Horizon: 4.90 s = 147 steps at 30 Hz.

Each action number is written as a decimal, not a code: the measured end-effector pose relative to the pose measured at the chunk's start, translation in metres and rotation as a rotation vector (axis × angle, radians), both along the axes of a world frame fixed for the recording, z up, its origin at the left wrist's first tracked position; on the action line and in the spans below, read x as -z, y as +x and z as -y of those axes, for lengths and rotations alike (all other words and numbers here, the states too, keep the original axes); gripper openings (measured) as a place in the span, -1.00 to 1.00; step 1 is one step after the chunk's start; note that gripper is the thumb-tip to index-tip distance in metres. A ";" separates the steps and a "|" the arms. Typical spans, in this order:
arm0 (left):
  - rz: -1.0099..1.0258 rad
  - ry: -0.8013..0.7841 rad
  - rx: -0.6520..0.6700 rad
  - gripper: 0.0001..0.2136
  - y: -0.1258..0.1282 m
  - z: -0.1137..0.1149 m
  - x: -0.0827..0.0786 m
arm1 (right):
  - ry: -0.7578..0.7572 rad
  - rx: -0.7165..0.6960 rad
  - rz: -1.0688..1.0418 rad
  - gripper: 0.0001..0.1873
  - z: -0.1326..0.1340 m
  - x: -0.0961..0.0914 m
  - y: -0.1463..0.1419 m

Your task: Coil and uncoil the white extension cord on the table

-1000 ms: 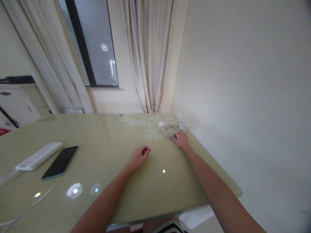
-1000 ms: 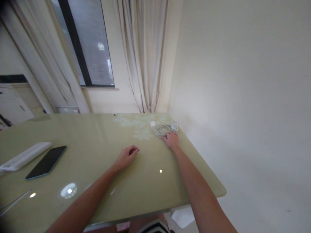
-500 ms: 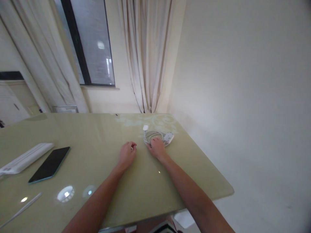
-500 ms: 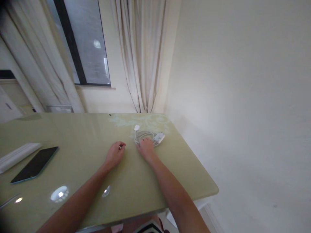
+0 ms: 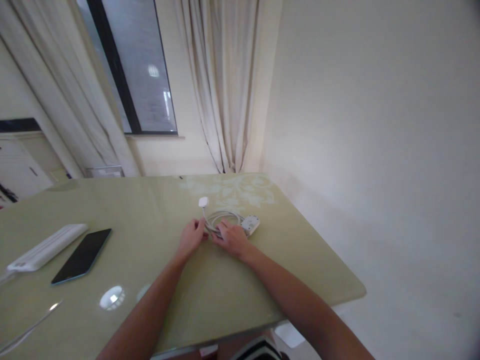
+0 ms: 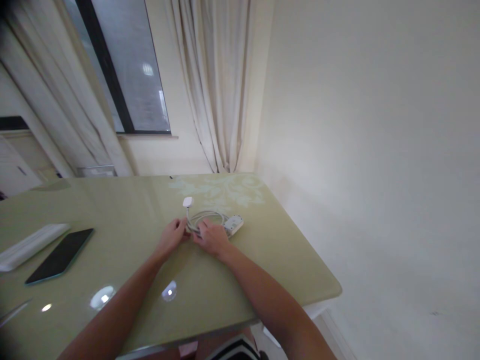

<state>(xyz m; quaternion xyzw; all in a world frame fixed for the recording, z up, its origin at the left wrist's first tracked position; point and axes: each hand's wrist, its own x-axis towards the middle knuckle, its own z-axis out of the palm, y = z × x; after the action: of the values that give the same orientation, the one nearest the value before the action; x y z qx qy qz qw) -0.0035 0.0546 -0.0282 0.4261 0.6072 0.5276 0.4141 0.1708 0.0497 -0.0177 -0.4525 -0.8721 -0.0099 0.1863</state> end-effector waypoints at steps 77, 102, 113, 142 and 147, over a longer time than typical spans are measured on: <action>0.796 0.174 0.041 -0.77 0.015 0.010 -0.018 | 0.211 -0.049 -0.117 -0.69 0.015 -0.007 -0.008; 1.085 0.093 0.038 -0.84 0.017 0.015 -0.039 | 0.174 -0.027 -0.751 -0.51 -0.002 -0.009 0.008; 1.280 0.048 0.148 -0.34 0.005 0.020 -0.038 | -0.148 -0.045 -1.217 -0.12 -0.025 -0.008 0.024; 0.679 0.181 -0.042 -0.67 -0.013 0.001 -0.020 | -0.581 0.244 -1.823 -0.73 -0.066 0.014 0.063; 0.402 0.319 -0.077 -0.69 -0.013 0.003 -0.018 | -0.584 0.436 -1.854 -0.67 -0.073 0.017 0.075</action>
<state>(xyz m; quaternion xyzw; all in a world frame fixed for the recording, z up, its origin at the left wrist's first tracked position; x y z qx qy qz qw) -0.0164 0.0515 -0.0102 0.3494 0.4375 0.7061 0.4335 0.2456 0.1229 -0.0343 -0.4596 -0.2479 0.5286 0.6693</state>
